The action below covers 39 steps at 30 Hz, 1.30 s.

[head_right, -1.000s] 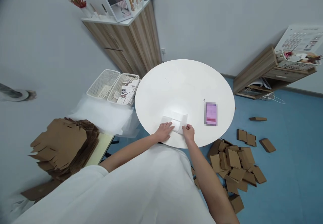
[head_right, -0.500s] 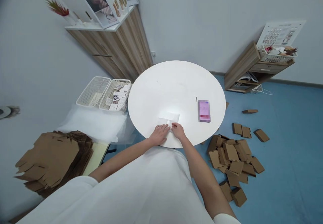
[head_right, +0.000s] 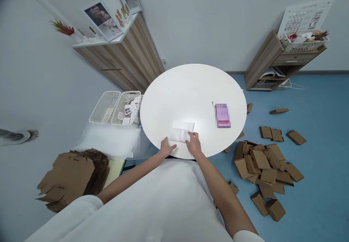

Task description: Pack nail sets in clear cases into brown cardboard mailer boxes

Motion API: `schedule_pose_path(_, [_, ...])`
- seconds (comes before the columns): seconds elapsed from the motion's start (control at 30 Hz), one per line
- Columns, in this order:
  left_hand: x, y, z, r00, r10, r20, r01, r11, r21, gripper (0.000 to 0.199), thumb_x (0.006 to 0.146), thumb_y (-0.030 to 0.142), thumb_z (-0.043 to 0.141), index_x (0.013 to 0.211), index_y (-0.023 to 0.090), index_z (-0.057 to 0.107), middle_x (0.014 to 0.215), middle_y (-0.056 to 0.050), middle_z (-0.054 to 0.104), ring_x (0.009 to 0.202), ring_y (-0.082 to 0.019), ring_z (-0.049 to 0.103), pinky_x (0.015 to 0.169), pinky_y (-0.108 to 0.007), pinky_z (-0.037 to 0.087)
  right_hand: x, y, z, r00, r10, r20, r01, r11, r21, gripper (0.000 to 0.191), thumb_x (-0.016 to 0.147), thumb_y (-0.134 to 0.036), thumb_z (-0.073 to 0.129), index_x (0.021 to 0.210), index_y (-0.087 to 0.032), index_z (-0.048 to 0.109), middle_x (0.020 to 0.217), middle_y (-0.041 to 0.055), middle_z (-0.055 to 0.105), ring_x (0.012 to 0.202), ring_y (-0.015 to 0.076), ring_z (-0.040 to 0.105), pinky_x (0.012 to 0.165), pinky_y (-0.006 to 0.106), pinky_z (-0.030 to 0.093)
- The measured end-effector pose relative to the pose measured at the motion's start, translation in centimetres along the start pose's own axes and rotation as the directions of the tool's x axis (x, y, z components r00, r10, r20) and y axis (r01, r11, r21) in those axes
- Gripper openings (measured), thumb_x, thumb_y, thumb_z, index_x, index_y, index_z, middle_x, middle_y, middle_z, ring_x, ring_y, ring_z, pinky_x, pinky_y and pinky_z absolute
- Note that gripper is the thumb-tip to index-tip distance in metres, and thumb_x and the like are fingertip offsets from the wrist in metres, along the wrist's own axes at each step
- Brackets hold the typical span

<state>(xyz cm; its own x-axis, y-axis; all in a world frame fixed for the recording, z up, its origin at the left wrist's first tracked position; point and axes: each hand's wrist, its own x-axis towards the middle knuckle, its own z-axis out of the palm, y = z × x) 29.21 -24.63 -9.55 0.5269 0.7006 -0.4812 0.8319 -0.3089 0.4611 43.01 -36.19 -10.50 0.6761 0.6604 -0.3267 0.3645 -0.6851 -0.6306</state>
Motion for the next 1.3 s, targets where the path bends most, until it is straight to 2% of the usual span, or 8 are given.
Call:
schedule_pose_path(0.13, [0.7,-1.0,-0.3,0.983,-0.181,0.031,0.183,0.940,-0.287,0.070,0.073,0.045,0.054,0.128,0.019,0.019,0.133,-0.017,0.031,0.112,-0.021,0.045,0.079,-0.030,0.044,-0.2,-0.8,0.8,0.999,-0.037,0.038,0.036,0.999,0.011,0.049,0.075,-0.025,0.051,0.123,-0.024,0.039,0.118,0.0086,0.038,0.085,0.0180,0.055,0.071,0.029,0.043])
schedule_pose_path(0.23, [1.4,-0.7,-0.8,0.952,-0.306,0.036,0.279,0.810,-0.516,0.071,0.069,0.039,0.063,0.125,0.019,0.025,0.125,-0.016,0.040,0.096,-0.017,0.054,0.069,-0.027,0.046,-0.2,-1.4,1.2,0.996,-0.070,0.063,0.068,0.997,0.031,0.048,0.075,-0.025,0.051,0.122,-0.024,0.040,0.118,0.0083,0.038,0.085,0.0179,0.055,0.070,0.029,0.043])
schedule_pose_path(0.37, [1.9,0.0,-1.5,0.948,-0.304,0.089,0.288,0.711,-0.641,0.054,0.068,0.032,0.064,0.114,0.017,0.040,0.097,-0.009,0.056,0.062,-0.010,0.054,0.056,-0.024,0.044,-0.2,-1.5,1.3,0.993,-0.079,0.085,0.075,0.996,0.048,0.048,0.074,-0.024,0.052,0.121,-0.026,0.041,0.118,0.0075,0.038,0.085,0.0172,0.054,0.068,0.028,0.043])
schedule_pose_path(0.5, [1.9,0.3,-2.1,0.969,-0.211,0.132,0.247,0.754,-0.608,0.023,0.068,0.032,0.062,0.083,0.016,0.055,0.069,-0.001,0.054,0.050,-0.007,0.045,0.048,-0.022,0.038,-0.1,-1.4,1.2,0.992,-0.080,0.094,0.074,0.995,0.074,0.048,0.074,-0.025,0.052,0.120,-0.026,0.042,0.116,0.0069,0.038,0.084,0.0161,0.054,0.069,0.027,0.043])
schedule_pose_path(0.67, [1.9,1.5,-1.8,0.997,-0.028,0.078,0.062,0.873,-0.483,0.014,0.068,0.029,0.060,0.067,0.017,0.054,0.063,0.002,0.052,0.055,-0.008,0.046,0.052,-0.021,0.038,0.3,-1.5,1.4,0.995,-0.084,0.062,0.078,0.993,0.085,0.046,0.071,-0.025,0.056,0.116,-0.024,0.046,0.109,0.0071,0.040,0.090,0.0180,0.051,0.071,0.028,0.042])
schedule_pose_path(1.0, [1.2,3.8,0.6,0.975,0.194,0.105,-0.178,0.974,-0.142,0.019,0.072,0.021,0.052,0.090,0.017,0.056,0.086,-0.004,0.060,0.077,-0.014,0.055,0.070,-0.027,0.045,1.2,-0.9,0.8,0.989,-0.094,0.116,0.051,0.942,0.331,0.032,0.076,-0.022,0.039,0.106,-0.022,0.050,0.081,0.0003,0.051,0.076,0.0136,0.052,0.070,0.026,0.041])
schedule_pose_path(1.13, [-0.2,3.1,0.8,0.935,0.330,0.127,-0.325,0.944,-0.061,0.036,0.069,0.020,0.054,0.104,0.018,0.054,0.101,-0.005,0.055,0.091,-0.017,0.053,0.079,-0.030,0.044,1.5,-1.8,0.9,0.997,0.015,0.078,-0.035,0.964,0.262,0.025,0.077,-0.031,0.043,0.098,-0.021,0.052,0.078,0.0008,0.054,0.070,0.0143,0.052,0.061,0.025,0.038])
schedule_pose_path(1.3, [-0.3,2.2,-0.8,0.905,0.411,0.105,-0.417,0.908,0.036,0.032,0.075,0.022,0.050,0.106,0.020,0.053,0.105,-0.006,0.054,0.098,-0.020,0.052,0.085,-0.035,0.043,1.7,-2.3,1.2,0.999,0.012,0.044,-0.019,0.985,0.170,0.020,0.076,-0.023,0.046,0.095,-0.023,0.049,0.084,0.0016,0.055,0.069,0.0138,0.052,0.055,0.024,0.034])
